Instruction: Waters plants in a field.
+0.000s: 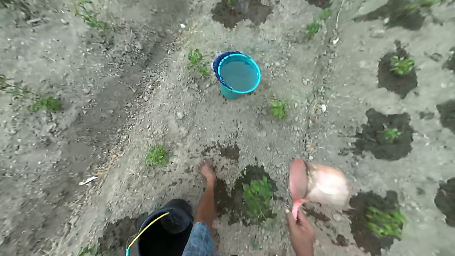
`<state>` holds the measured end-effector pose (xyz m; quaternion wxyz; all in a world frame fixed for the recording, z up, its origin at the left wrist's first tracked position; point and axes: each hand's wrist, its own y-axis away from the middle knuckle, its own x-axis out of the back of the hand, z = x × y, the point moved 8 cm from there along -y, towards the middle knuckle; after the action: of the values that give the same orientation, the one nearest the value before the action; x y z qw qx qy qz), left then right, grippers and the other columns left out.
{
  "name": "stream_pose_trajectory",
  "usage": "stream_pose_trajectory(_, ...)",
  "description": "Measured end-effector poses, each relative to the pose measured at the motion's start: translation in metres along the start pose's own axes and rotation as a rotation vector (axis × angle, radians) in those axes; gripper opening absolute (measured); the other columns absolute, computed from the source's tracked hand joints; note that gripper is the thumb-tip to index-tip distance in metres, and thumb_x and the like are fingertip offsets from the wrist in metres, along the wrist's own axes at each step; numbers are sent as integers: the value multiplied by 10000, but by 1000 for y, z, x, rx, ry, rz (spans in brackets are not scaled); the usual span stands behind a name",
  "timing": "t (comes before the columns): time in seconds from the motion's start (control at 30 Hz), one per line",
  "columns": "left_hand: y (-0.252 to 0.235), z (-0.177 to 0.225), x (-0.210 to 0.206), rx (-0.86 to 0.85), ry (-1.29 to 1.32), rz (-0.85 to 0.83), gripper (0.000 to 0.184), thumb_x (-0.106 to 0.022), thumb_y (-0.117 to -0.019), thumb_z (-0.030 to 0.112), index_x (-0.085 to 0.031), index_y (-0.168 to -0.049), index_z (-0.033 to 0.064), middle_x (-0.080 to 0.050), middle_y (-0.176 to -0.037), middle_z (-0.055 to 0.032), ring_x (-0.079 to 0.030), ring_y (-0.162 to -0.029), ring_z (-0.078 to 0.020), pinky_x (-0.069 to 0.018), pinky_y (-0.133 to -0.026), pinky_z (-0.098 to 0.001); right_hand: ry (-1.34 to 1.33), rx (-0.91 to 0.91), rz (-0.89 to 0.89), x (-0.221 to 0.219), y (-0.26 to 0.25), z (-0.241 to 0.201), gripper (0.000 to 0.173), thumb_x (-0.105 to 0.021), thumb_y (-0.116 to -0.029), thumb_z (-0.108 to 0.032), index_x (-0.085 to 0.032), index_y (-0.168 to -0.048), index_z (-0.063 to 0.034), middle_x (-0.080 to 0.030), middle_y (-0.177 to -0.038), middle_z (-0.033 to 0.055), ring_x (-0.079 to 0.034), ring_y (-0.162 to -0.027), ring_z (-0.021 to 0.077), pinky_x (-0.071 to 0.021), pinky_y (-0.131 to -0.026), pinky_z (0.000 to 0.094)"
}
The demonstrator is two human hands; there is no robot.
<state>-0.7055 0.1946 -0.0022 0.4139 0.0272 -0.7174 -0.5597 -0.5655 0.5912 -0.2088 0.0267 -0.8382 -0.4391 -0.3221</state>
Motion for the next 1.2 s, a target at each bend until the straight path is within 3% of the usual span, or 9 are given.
stream_pose_trajectory(0.03,4,43,34,-203,167,277,257,-590,-970,75,-650,-1074,-153,-688,-1068,-266,-662,-999,-285,-485,-887,-242,21,35,-47,-26,-30,-17,360,-636,-943,-120,-646,-1199,133,-691,-809,60,-589,-630,-26,-537,-622,186)
stream_pose_trajectory(0.23,-89,132,99,95,282,-137,283,-583,-1009,77,-604,-1209,-122,-640,-1276,-215,-618,-1165,-222,-455,-1006,-275,262,-75,-498,-192,-246,-99,366,-606,-1007,-139,-635,-1326,38,-704,-973,203,-666,-776,258,-570,-756,477)
stream_pose_trajectory(0.3,-155,72,66,183,284,-236,285,-569,-1012,31,-582,-1245,-133,-617,-1322,-213,-603,-1187,-219,-456,-1026,-301,244,-40,-469,-230,-318,-140,375,-583,-1018,-147,-609,-1337,49,-681,-995,206,-639,-781,243,-557,-744,448)
stream_pose_trajectory(0.43,-236,-222,-118,138,717,-20,340,-538,-1048,122,-567,-1278,-127,-647,-1177,-311,-680,-1015,-356,-575,-851,-514,550,119,-537,-300,-459,-147,412,-583,-1049,-200,-568,-1404,8,-650,-1214,304,-670,-1035,437,-531,-915,633)
stream_pose_trajectory(0.53,-218,-262,-167,575,855,-84,294,-559,-1048,130,-600,-1286,-39,-663,-1182,-231,-669,-1026,-314,-551,-875,-515,931,221,-581,-357,-520,-143,425,-538,-1069,-272,-576,-1376,19,-592,-1286,392,-568,-1199,593,-409,-975,779)
stream_pose_trajectory(0.7,-162,-214,-227,824,961,-166,294,-556,-1055,128,-597,-1287,-47,-655,-1194,-244,-669,-1018,-325,-549,-884,-504,1133,167,-799,-438,-567,-97,539,-490,-1078,-336,-514,-1428,73,-532,-1396,377,-544,-1293,500,-409,-1073,671)
stream_pose_trajectory(0.87,-124,-134,-284,811,985,-429,317,-559,-1056,180,-612,-1281,-37,-670,-1172,-240,-668,-1040,-340,-540,-914,-528,432,-417,-858,-447,-575,-62,179,-407,-1110,-318,-528,-1072,-192,-517,-666,-118,-400,-432,-40,-344,-394,129)
stream_pose_trajectory(1.07,-119,-86,-306,789,1097,-447,305,-565,-1056,179,-612,-1266,-36,-680,-1146,-219,-683,-991,-298,-558,-857,-485,-612,-703,-1034,-410,-552,-68,567,-233,-1120,-413,-616,-784,-162,-562,-565,-106,-483,-413,-56,-395,-382,87)
stream_pose_trajectory(1.2,-114,-99,-303,857,1157,-403,297,-541,-1067,153,-592,-1279,-48,-655,-1183,-229,-667,-993,-291,-550,-851,-471,-772,-657,-1179,-370,-514,-83,340,-631,-975,-473,-725,-846,-173,-587,-579,-123,-524,-440,-38,-414,-397,113)
